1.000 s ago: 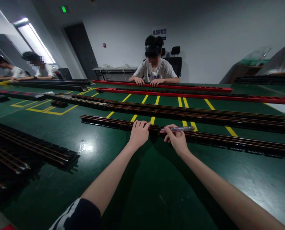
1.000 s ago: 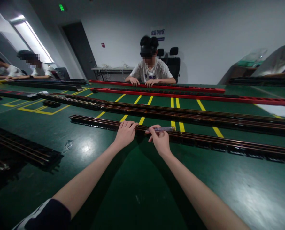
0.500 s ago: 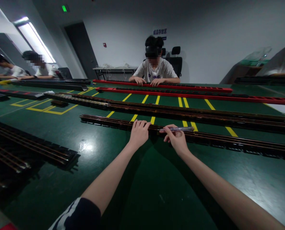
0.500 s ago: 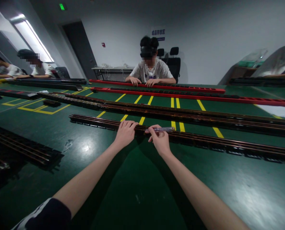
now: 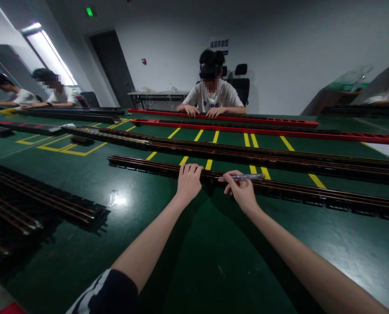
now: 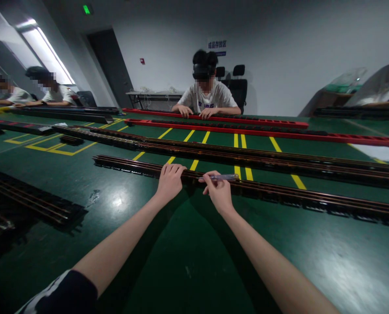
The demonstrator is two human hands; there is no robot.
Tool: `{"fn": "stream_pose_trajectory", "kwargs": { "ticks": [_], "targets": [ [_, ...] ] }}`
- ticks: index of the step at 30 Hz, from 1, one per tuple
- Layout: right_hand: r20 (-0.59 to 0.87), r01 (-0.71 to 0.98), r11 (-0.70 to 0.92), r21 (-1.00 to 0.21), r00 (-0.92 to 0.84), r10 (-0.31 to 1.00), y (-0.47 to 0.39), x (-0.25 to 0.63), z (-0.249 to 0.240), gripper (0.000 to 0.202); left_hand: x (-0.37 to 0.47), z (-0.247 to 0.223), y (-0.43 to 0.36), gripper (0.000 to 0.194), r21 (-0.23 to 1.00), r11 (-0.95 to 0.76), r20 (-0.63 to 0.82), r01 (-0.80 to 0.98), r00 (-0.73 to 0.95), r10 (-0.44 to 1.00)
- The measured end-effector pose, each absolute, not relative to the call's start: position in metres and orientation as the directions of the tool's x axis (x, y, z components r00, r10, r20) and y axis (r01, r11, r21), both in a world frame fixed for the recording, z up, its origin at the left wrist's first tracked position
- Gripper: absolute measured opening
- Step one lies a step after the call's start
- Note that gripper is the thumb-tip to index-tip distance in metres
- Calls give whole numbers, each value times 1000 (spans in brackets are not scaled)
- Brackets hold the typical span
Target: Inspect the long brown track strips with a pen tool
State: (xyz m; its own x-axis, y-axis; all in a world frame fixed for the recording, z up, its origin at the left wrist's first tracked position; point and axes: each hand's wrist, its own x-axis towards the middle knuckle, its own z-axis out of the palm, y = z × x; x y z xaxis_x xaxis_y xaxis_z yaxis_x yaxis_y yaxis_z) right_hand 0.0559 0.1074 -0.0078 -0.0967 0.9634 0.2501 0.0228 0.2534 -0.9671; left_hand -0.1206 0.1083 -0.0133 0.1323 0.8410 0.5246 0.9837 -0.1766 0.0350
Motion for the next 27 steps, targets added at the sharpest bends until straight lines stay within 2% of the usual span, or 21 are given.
{"fn": "stream_pose_trajectory", "kwargs": {
  "ticks": [10,17,27],
  "targets": [
    [263,50,268,-962,-88,961,104,56,-6,37,-125,-15,111,35,125,-114,558,986,25,829],
    [274,44,274,-961,-6,962,103,56,-6,31,-126,-13,111,43,174,-244,533,954,117,838],
    [275,51,275,-960,-5,961,105,55,-6,28,-126,-10,108,39,182,-311,476,933,194,858]
  ]
}}
